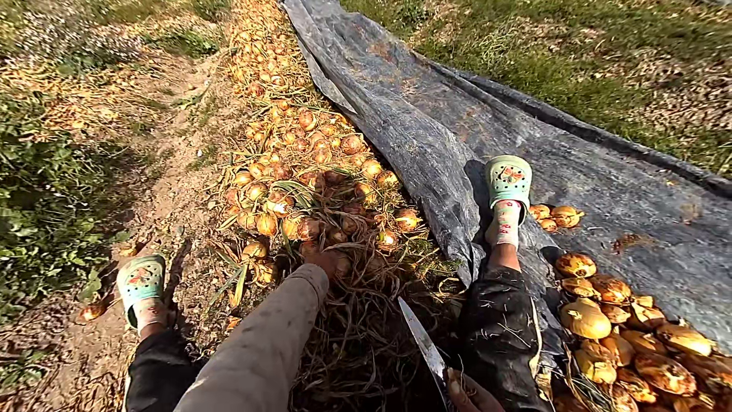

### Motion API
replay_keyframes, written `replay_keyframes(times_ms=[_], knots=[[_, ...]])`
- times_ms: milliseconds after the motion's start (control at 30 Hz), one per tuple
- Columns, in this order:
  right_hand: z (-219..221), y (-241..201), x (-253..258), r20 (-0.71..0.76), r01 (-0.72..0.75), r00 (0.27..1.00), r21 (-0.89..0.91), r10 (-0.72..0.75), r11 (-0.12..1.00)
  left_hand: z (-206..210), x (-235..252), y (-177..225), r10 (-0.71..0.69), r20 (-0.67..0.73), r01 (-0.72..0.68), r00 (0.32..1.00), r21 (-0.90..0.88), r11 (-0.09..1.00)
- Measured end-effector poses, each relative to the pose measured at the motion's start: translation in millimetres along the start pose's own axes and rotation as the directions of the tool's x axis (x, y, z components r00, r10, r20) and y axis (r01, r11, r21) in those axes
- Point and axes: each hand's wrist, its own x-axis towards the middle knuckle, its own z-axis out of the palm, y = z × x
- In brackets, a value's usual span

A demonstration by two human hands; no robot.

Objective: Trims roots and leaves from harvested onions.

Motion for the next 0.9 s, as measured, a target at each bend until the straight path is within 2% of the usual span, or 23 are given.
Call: replay_keyframes(times_ms=[133,233,300,333,400,433,467,633,700,733,800,900], knots=[[0.4,-1.1,0.9,0.013,-0.047,0.999,-0.007,0.047,0.999,11.8,-12.8,-11.9,-0.010,0.074,0.011,0.997,-0.020,1.000],[3.0,-2.6,2.8,0.019,-0.068,0.997,-0.037,0.069,0.997,25.5,-40.5,-27.8,0.009,0.028,-0.004,1.000,-0.183,0.983],[8.0,-5.0,5.1,0.024,-0.071,0.997,-0.072,0.073,0.995,43.7,-68.6,-38.3,0.083,-0.165,-0.142,0.983,-0.386,0.912],[11.0,-6.1,6.9,0.031,-0.064,0.997,-0.085,0.067,0.994,57.6,-82.5,-40.8,0.112,-0.307,-0.257,0.945,-0.487,0.835],[19.0,-8.6,12.8,0.025,-0.016,1.000,-0.081,0.018,0.997,84.9,-110.4,-35.2,0.125,-0.560,-0.489,0.819,-0.568,0.663],[23.7,-10.6,16.7,0.007,0.035,0.999,-0.078,-0.035,0.996,95.6,-123.5,-28.6,0.131,-0.635,-0.572,0.762,-0.563,0.596],[28.3,-14.9,19.8,-0.012,0.093,0.995,-0.076,-0.094,0.993,102.2,-138.6,-20.7,0.153,-0.663,-0.626,0.733,-0.569,0.533],[41.5,-45.7,23.7,-0.005,0.354,0.935,-0.056,-0.355,0.934,122.2,-184.0,2.3,0.379,-0.686,-0.783,0.621,-0.517,0.347],[40.1,-48.4,17.0,0.040,0.365,0.931,-0.036,-0.363,0.930,122.5,-182.7,0.6,0.472,-0.690,-0.825,0.548,-0.537,0.173],[38.6,-47.0,13.8,0.057,0.354,0.934,-0.021,-0.352,0.935,125.3,-177.5,-1.4,0.493,-0.683,-0.811,0.539,-0.580,0.084],[37.0,-40.7,7.4,0.075,0.306,0.949,0.018,-0.307,0.952,130.5,-170.8,-5.5,0.525,-0.625,-0.750,0.577,-0.660,0.039],[36.6,-31.4,-0.2,0.066,0.225,0.971,0.087,-0.231,0.970,130.2,-169.9,-1.8,0.531,-0.566,-0.711,0.631,-0.696,0.102]])
